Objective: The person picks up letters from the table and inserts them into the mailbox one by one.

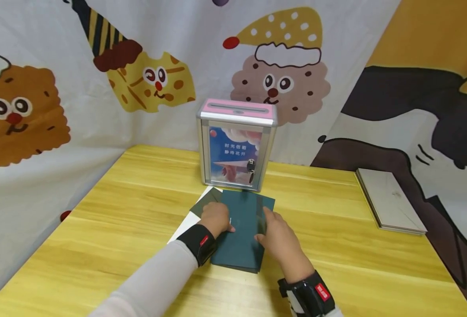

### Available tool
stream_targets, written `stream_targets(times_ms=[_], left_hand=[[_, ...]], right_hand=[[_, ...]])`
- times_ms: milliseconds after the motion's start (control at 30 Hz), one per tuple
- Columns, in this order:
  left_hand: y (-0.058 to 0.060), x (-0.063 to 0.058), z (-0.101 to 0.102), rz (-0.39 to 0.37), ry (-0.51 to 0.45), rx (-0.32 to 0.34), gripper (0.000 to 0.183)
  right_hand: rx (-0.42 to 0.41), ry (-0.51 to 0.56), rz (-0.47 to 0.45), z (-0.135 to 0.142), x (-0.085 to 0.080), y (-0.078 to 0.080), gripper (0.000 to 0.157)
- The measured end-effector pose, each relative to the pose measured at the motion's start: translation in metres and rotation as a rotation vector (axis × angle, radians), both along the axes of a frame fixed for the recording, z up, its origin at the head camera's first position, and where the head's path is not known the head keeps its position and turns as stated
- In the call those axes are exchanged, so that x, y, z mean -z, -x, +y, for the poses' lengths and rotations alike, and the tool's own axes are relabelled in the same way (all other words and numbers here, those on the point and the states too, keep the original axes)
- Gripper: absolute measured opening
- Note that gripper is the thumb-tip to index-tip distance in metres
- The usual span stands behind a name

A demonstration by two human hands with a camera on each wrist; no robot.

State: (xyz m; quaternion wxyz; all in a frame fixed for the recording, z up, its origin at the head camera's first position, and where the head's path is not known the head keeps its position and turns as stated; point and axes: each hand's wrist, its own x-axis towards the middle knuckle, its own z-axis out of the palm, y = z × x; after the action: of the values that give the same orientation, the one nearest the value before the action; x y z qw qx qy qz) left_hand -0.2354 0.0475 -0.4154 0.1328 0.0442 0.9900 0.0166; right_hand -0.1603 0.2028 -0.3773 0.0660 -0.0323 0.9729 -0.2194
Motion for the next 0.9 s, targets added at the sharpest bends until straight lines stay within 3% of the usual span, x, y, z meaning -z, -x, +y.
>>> stream_targets(times_ms=[200, 300, 467, 533, 567, 600, 667, 733, 767, 800, 833, 900], left_hand=[[0.002, -0.001, 0.001, -0.042, -0.065, -0.049, 0.048], [0.0, -0.002, -0.005, -0.02, -0.134, -0.075, 0.046], [0.004, -0.001, -0.02, 0.029, -0.305, -0.039, 0.047], [0.013, 0.006, -0.027, 0.04, -0.343, -0.001, 0.049], [0.024, 0.022, -0.032, 0.07, -0.364, 0.035, 0.048], [0.033, 0.032, -0.036, 0.045, -0.371, 0.05, 0.049], [0.051, 0.063, -0.048, 0.081, -0.396, 0.152, 0.043], [0.047, 0.058, -0.059, 0.064, -0.433, 0.21, 0.045], [0.046, 0.056, -0.063, 0.011, -0.481, 0.21, 0.049], [0.036, 0.04, -0.068, -0.051, -0.522, 0.189, 0.049], [0.026, 0.027, -0.073, -0.061, -0.576, 0.192, 0.051], [-0.001, -0.012, -0.079, -0.142, -0.691, 0.108, 0.047]], right_hand=[[-0.006, 0.001, 0.0, 0.002, -0.001, 0.001, 0.084], [-0.01, 0.003, -0.005, 0.003, -0.001, 0.002, 0.084], [-0.017, 0.011, -0.015, 0.006, 0.0, 0.003, 0.085], [-0.02, 0.019, -0.017, 0.007, 0.0, 0.004, 0.085], [-0.019, 0.025, -0.02, 0.007, 0.001, 0.004, 0.085], [-0.019, 0.031, -0.023, 0.007, 0.001, 0.004, 0.085], [-0.018, 0.041, -0.031, 0.009, 0.003, 0.004, 0.087], [-0.015, 0.051, -0.041, 0.01, 0.005, 0.005, 0.088], [-0.013, 0.059, -0.047, 0.011, 0.005, 0.005, 0.089], [-0.015, 0.067, -0.052, 0.012, 0.006, 0.005, 0.089], [-0.015, 0.08, -0.057, 0.013, 0.007, 0.004, 0.089], [-0.015, 0.111, -0.069, 0.015, 0.007, 0.004, 0.09]])
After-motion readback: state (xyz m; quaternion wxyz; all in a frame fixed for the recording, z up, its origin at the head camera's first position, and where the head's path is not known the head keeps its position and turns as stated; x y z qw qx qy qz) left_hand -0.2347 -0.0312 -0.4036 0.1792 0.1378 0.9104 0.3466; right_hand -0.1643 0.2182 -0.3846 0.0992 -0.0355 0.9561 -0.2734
